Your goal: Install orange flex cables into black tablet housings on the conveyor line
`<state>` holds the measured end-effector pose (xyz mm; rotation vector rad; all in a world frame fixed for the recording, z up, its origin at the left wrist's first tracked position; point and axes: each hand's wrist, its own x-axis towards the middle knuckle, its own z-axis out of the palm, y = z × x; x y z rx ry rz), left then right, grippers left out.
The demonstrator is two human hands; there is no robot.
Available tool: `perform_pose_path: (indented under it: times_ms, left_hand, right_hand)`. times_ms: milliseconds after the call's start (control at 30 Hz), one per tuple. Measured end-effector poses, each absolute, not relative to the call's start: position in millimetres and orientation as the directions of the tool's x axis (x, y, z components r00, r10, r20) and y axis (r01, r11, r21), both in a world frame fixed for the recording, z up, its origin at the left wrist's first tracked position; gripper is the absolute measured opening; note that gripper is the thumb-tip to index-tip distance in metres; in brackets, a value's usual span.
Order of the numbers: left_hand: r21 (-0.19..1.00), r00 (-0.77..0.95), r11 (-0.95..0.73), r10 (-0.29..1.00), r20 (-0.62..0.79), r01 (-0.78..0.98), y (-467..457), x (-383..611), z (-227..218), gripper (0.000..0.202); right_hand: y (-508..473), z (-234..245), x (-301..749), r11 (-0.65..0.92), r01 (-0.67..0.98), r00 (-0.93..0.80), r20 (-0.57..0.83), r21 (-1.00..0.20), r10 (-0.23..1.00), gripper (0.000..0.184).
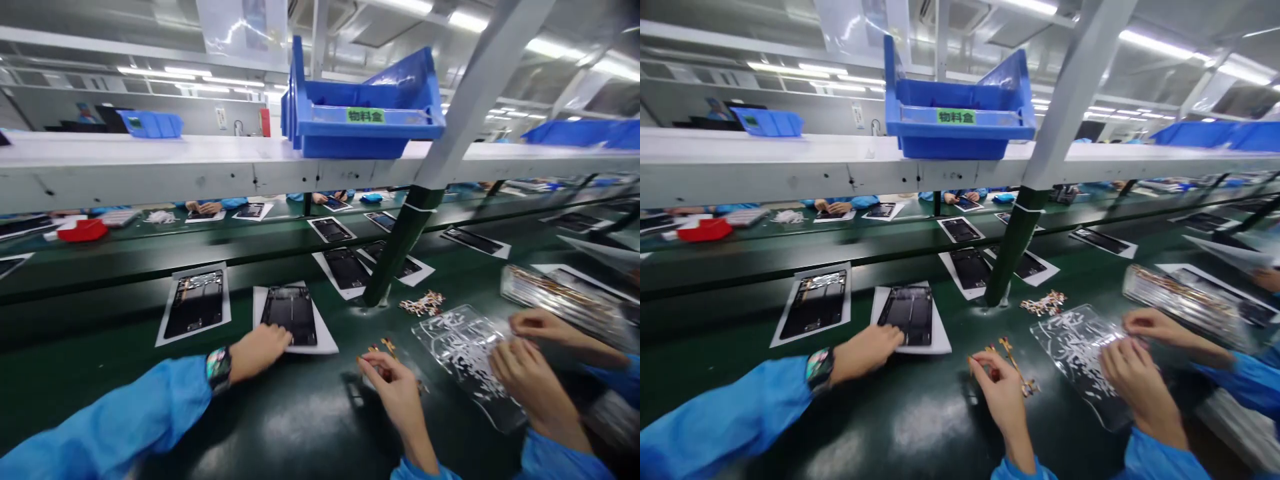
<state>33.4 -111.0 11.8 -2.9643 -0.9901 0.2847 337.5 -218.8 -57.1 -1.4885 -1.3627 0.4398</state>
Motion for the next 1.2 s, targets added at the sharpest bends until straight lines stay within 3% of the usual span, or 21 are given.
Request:
perform_pose_path:
  times_ms: [133, 300, 433, 500, 533, 600, 667, 867, 1033, 1133, 1200]
  left_hand:
    - [-0.104, 0.811, -0.825, 0.565, -0.149, 0.556, -227, -4, -31, 0.017]
    - [0.012, 0.777, -0.781, 0.619, -0.114, 0.625, -323, -10, -87, 0.009]
    - [0.265, 0.737, -0.702, 0.674, -0.053, 0.661, -319, -19, -62, 0.012]
    - [0.424, 0.673, -0.617, 0.739, 0.021, 0.663, -288, -32, -44, 0.022]
    - [0.443, 0.598, -0.566, 0.797, 0.079, 0.695, -267, -39, -39, 0.018]
    - [0.425, 0.454, -0.504, 0.863, 0.221, 0.751, -223, -49, -39, 0.020]
    - [0.392, 0.385, -0.469, 0.881, 0.276, 0.792, -182, -50, -49, 0.023]
    - [0.324, 0.498, -0.547, 0.837, 0.227, 0.772, -135, -40, -66, 0.028]
    - [0.247, 0.557, -0.615, 0.786, 0.269, 0.749, -145, -50, -61, 0.034]
    - [0.316, 0.526, -0.599, 0.800, 0.289, 0.736, -159, -51, -55, 0.034]
    - [0.474, 0.460, -0.547, 0.837, 0.296, 0.690, -177, -48, -43, 0.031]
  right_hand:
    - [-229, -36, 310, 0.137, 0.332, 0.178, 0.205, -0.933, 0.962, 0.030]
    - [-246, -5, 304, 0.132, 0.456, 0.040, 0.169, -0.880, 0.985, 0.026]
    - [-255, 18, 284, 0.152, 0.483, -0.166, 0.080, -0.862, 0.983, 0.023]
    - [-260, 33, 269, 0.217, 0.487, -0.263, 0.094, -0.846, 0.960, 0.018]
    - [-263, 41, 261, 0.259, 0.499, -0.301, 0.115, -0.827, 0.947, 0.016]
    - [-270, 55, 246, 0.331, 0.519, -0.364, 0.146, -0.788, 0.920, 0.017]
    - [-276, 64, 234, 0.357, 0.536, -0.348, 0.186, -0.765, 0.919, 0.017]
    - [-290, 67, 232, 0.254, 0.530, -0.293, 0.106, -0.809, 0.950, 0.010]
    - [-294, 60, 232, 0.249, 0.488, -0.240, 0.145, -0.837, 0.960, 0.007]
    - [-289, 59, 228, 0.268, 0.470, -0.306, 0.129, -0.841, 0.943, 0.007]
    - [-282, 60, 223, 0.265, 0.482, -0.351, 0.092, -0.835, 0.932, 0.009]
